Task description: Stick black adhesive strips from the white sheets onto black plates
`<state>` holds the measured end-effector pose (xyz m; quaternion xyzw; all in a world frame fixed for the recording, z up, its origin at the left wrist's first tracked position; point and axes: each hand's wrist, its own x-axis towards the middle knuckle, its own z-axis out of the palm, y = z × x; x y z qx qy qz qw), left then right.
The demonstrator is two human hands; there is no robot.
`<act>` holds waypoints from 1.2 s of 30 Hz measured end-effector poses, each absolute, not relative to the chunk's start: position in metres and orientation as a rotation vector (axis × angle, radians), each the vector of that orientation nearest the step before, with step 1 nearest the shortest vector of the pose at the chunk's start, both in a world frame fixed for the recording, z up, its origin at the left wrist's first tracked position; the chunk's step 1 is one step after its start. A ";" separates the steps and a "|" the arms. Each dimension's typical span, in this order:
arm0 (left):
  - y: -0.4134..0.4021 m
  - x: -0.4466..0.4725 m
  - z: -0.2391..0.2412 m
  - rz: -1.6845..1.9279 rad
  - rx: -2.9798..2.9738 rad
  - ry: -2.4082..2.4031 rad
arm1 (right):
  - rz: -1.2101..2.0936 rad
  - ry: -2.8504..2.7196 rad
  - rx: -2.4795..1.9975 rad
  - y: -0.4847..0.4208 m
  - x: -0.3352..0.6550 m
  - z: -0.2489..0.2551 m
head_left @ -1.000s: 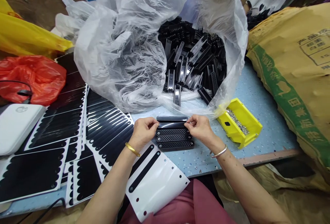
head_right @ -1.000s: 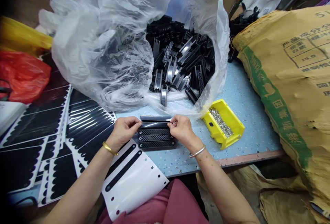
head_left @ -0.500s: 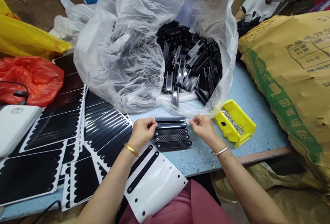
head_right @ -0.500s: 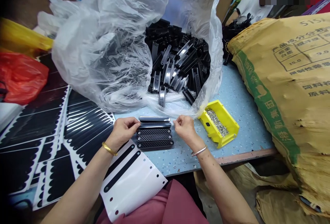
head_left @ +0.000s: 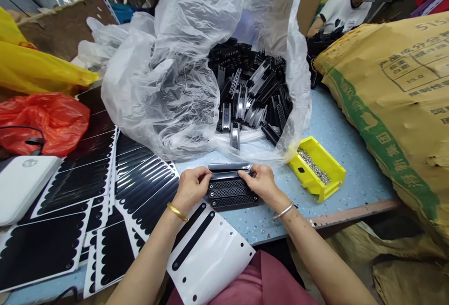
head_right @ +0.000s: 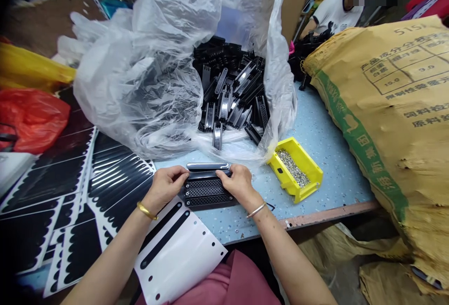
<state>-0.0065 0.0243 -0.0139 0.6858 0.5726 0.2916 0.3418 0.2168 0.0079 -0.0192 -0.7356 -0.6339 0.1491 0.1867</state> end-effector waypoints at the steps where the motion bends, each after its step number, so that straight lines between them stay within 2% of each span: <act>1: 0.025 -0.007 -0.014 0.759 1.781 1.487 | 0.426 -1.804 -2.059 0.009 0.217 -0.020; 6: 0.020 -0.009 -0.012 0.740 1.895 1.660 | 0.392 -1.879 -2.012 0.010 0.222 -0.023; 9: 0.006 0.002 -0.006 0.893 2.168 1.707 | 0.366 -1.888 -2.013 0.009 0.221 -0.025; 12: -0.011 0.030 -0.003 0.998 2.448 1.242 | 0.346 -1.893 -2.020 0.007 0.220 -0.026; 14: -0.020 0.050 -0.004 0.879 2.523 0.976 | 0.344 -1.902 -2.017 0.006 0.220 -0.026; 16: -0.024 0.065 -0.007 0.747 2.538 0.951 | 0.345 -1.913 -2.008 0.005 0.221 -0.026; 19: -0.023 0.065 -0.011 0.683 2.550 1.034 | 0.337 -1.919 -2.000 0.005 0.222 -0.026; 30: -0.016 -0.024 -0.009 0.874 2.351 1.565 | 0.298 -1.933 -2.001 0.003 0.218 -0.024; 36: -0.084 -0.072 0.022 0.979 1.841 1.891 | 0.320 -1.886 -1.821 -0.016 0.246 -0.012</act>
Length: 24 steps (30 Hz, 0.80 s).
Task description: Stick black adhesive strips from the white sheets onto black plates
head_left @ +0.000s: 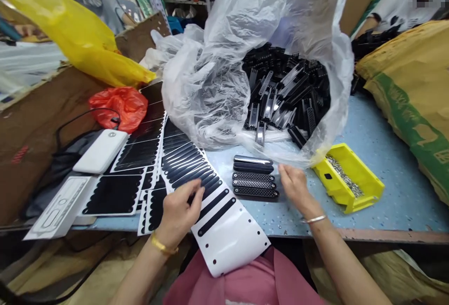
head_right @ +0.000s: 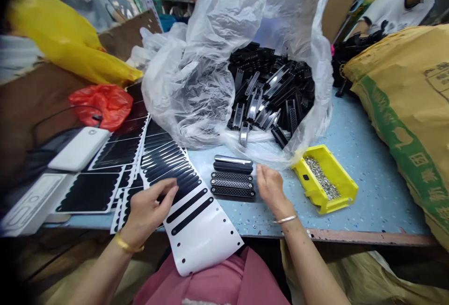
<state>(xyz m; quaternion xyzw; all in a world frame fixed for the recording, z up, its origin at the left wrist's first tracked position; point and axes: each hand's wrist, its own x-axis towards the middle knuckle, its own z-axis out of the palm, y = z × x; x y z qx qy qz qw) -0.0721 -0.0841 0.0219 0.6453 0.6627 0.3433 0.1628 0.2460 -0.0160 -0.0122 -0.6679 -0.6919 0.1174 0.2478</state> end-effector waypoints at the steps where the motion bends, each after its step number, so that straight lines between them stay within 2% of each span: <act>1: -0.102 -0.079 0.024 0.945 1.718 1.889 | 0.331 -1.840 -1.791 -0.022 0.251 -0.009; 5: -0.161 -0.088 0.013 0.929 1.067 1.855 | 0.382 -1.739 -1.674 -0.055 0.241 0.008; 11: -0.183 -0.063 -0.013 0.987 0.427 1.535 | 0.655 -2.102 -1.125 -0.098 0.158 0.012; 14: -0.187 -0.054 -0.016 1.042 0.332 1.439 | 0.695 -2.179 -1.095 -0.106 0.128 0.000; 19: -0.196 -0.053 -0.015 0.899 0.413 1.335 | 0.634 -2.394 -1.117 -0.112 0.105 -0.015; 24: -0.195 -0.061 -0.009 1.110 0.379 1.426 | 0.619 -2.505 -1.051 -0.119 0.113 -0.019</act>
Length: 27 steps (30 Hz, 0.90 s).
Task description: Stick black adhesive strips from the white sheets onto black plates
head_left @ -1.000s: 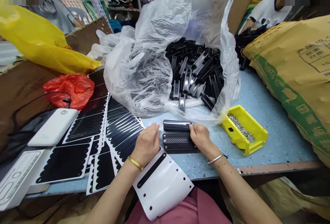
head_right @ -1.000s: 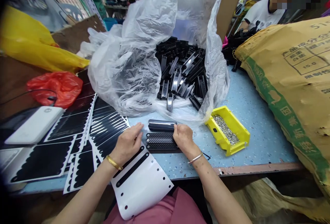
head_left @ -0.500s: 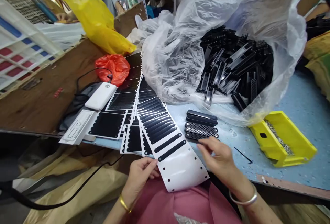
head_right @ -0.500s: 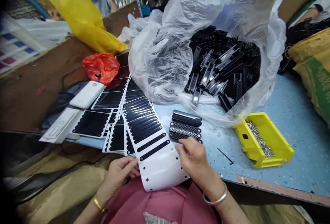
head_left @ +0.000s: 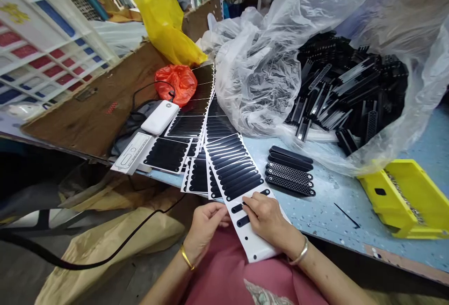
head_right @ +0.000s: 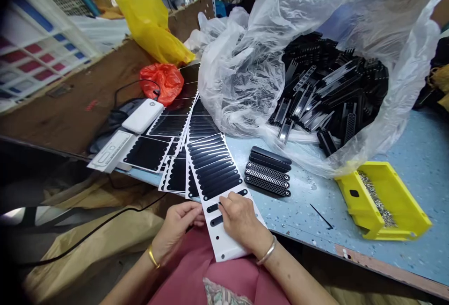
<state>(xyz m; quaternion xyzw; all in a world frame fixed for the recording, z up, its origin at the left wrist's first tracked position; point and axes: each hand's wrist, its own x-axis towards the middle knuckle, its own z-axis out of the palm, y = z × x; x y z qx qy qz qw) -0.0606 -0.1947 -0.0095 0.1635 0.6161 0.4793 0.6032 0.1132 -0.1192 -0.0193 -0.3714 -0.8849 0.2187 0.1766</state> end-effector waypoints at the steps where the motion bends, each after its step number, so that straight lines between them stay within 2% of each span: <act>1: -0.194 -0.061 -0.008 1.125 0.343 1.410 | 0.646 -2.492 -1.031 -0.120 0.117 -0.020; 8: -0.191 -0.048 0.002 1.129 0.175 1.203 | 0.692 -2.379 -0.977 -0.129 0.135 -0.021; 15: -0.173 -0.039 -0.002 1.172 0.338 1.366 | 0.666 -2.264 -0.965 -0.133 0.133 -0.022; 22: -0.168 -0.048 0.009 1.214 0.464 1.293 | 0.718 -2.063 -1.081 -0.126 0.107 -0.012; 27: -0.163 -0.053 0.016 1.160 0.596 1.259 | 0.890 -1.918 -1.165 -0.118 0.095 -0.005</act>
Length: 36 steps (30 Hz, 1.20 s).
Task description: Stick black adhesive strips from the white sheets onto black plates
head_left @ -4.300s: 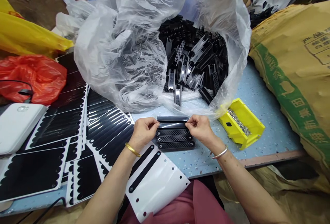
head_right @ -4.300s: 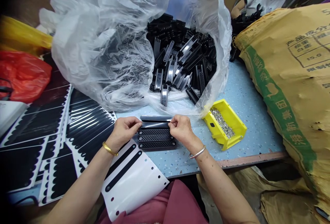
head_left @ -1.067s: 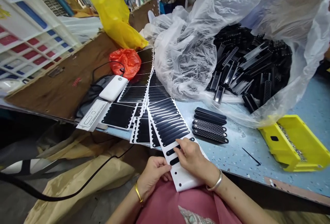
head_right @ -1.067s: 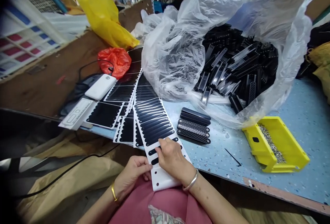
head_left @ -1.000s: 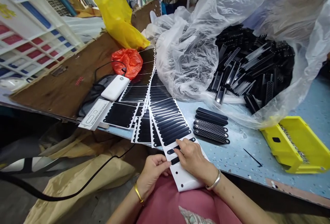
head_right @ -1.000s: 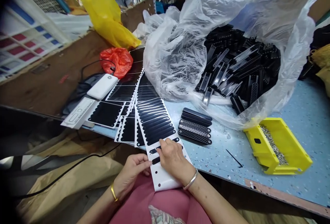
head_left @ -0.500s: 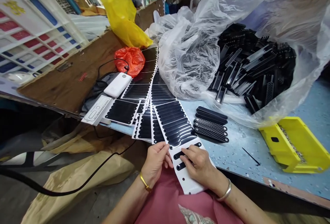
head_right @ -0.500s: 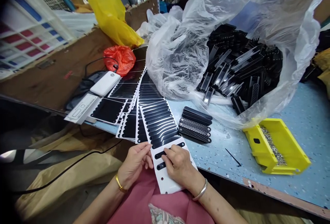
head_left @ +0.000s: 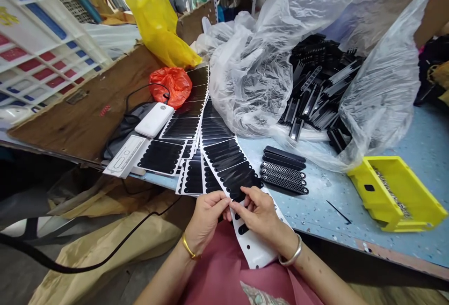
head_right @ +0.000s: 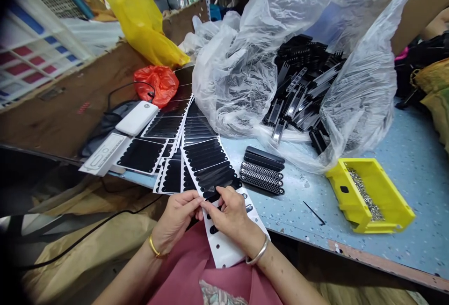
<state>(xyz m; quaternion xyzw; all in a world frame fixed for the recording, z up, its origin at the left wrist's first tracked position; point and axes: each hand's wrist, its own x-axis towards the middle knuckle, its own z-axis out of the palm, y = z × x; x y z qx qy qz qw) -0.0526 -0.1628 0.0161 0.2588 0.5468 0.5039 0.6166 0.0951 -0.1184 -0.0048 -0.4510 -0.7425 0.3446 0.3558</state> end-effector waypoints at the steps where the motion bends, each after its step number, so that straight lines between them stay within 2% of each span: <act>1: -0.162 -0.053 0.017 1.145 0.646 1.257 | 0.931 -1.897 -1.197 -0.117 0.094 -0.003; 8: -0.158 -0.057 0.017 1.089 0.913 1.251 | 1.073 -1.891 -1.238 -0.109 0.095 0.019; 12: -0.155 -0.055 0.017 1.133 0.922 1.294 | 0.953 -1.937 -1.126 -0.101 0.098 0.029; 14: -0.151 -0.058 0.016 1.205 0.854 1.298 | 0.940 -1.858 -1.145 -0.094 0.102 0.030; 19: -0.128 -0.085 0.012 1.439 0.555 1.329 | 1.314 -1.309 -1.222 -0.075 0.125 0.036; 24: -0.084 -0.134 0.017 1.726 0.456 1.409 | 1.477 -0.957 -1.121 -0.073 0.158 0.055; 30: -0.052 -0.169 0.059 1.884 0.675 1.341 | 1.430 -1.026 -1.068 -0.082 0.190 0.057; 36: -0.021 -0.207 0.086 2.253 0.921 1.295 | 1.280 -1.078 -1.156 -0.089 0.204 0.044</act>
